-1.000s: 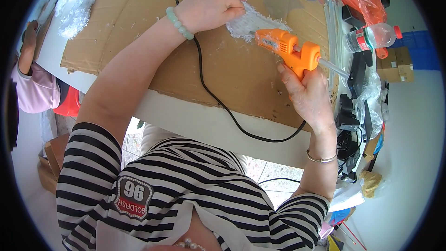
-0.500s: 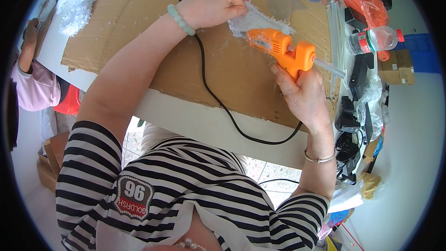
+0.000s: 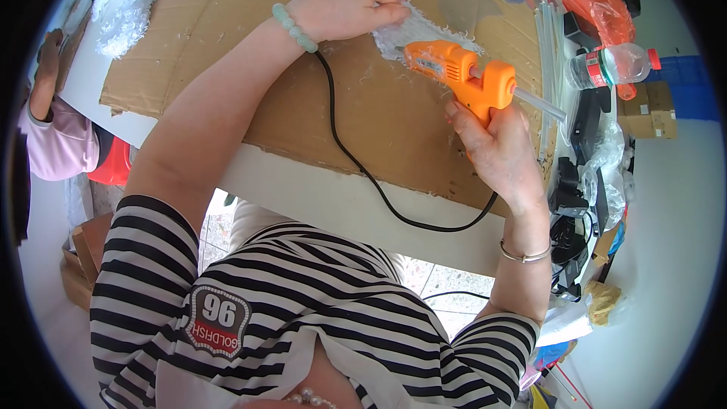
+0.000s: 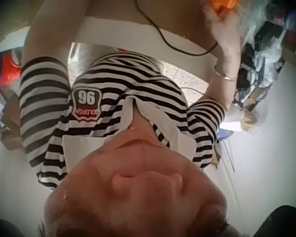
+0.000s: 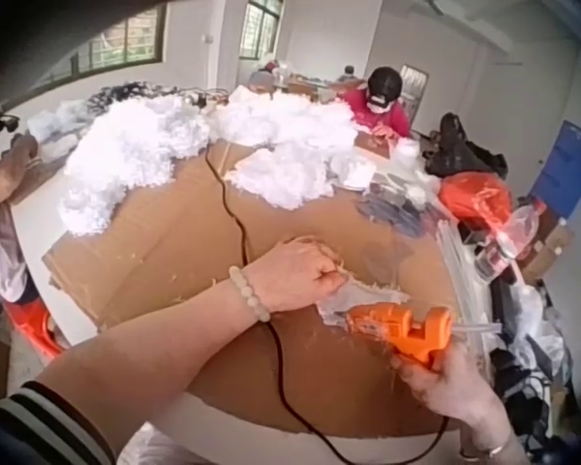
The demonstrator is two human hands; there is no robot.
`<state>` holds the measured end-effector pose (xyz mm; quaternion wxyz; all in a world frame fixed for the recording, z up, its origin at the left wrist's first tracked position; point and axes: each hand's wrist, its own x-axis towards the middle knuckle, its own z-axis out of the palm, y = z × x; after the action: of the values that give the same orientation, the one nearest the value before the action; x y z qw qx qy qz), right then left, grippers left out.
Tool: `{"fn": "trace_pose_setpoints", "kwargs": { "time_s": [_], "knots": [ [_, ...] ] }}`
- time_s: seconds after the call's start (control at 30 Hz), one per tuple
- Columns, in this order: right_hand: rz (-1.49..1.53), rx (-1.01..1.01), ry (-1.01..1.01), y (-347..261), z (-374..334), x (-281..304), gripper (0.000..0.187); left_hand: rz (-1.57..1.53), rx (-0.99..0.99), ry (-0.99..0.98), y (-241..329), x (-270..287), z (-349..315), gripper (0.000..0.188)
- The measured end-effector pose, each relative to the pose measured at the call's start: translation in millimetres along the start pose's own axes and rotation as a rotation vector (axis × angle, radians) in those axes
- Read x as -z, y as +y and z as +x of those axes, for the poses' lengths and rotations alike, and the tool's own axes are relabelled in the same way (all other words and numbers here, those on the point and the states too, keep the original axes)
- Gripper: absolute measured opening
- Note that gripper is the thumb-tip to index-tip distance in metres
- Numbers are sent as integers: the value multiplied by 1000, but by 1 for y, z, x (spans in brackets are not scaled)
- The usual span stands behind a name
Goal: Apply hot glue to pieces of white polyester fiber and press them onto a base material for assembly.
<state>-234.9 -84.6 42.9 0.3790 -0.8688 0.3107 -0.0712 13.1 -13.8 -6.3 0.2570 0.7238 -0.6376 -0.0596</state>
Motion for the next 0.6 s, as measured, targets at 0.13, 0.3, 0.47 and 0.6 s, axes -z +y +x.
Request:
{"fn": "trace_pose_setpoints", "kwargs": {
  "time_s": [0.13,0.3,0.47,0.6],
  "knots": [
    [-35,-13,-68,0,4,0,16,-125,42,-62,-3,1,3,43],
    [-29,44,-74,5,11,-3,21,-217,7,99,-4,-7,1,51],
    [-71,91,-50,4,18,-5,18,-219,28,-1,2,2,-1,51],
    [-118,94,-40,2,23,-7,17,-268,60,-21,3,5,-1,56]
  ]
}}
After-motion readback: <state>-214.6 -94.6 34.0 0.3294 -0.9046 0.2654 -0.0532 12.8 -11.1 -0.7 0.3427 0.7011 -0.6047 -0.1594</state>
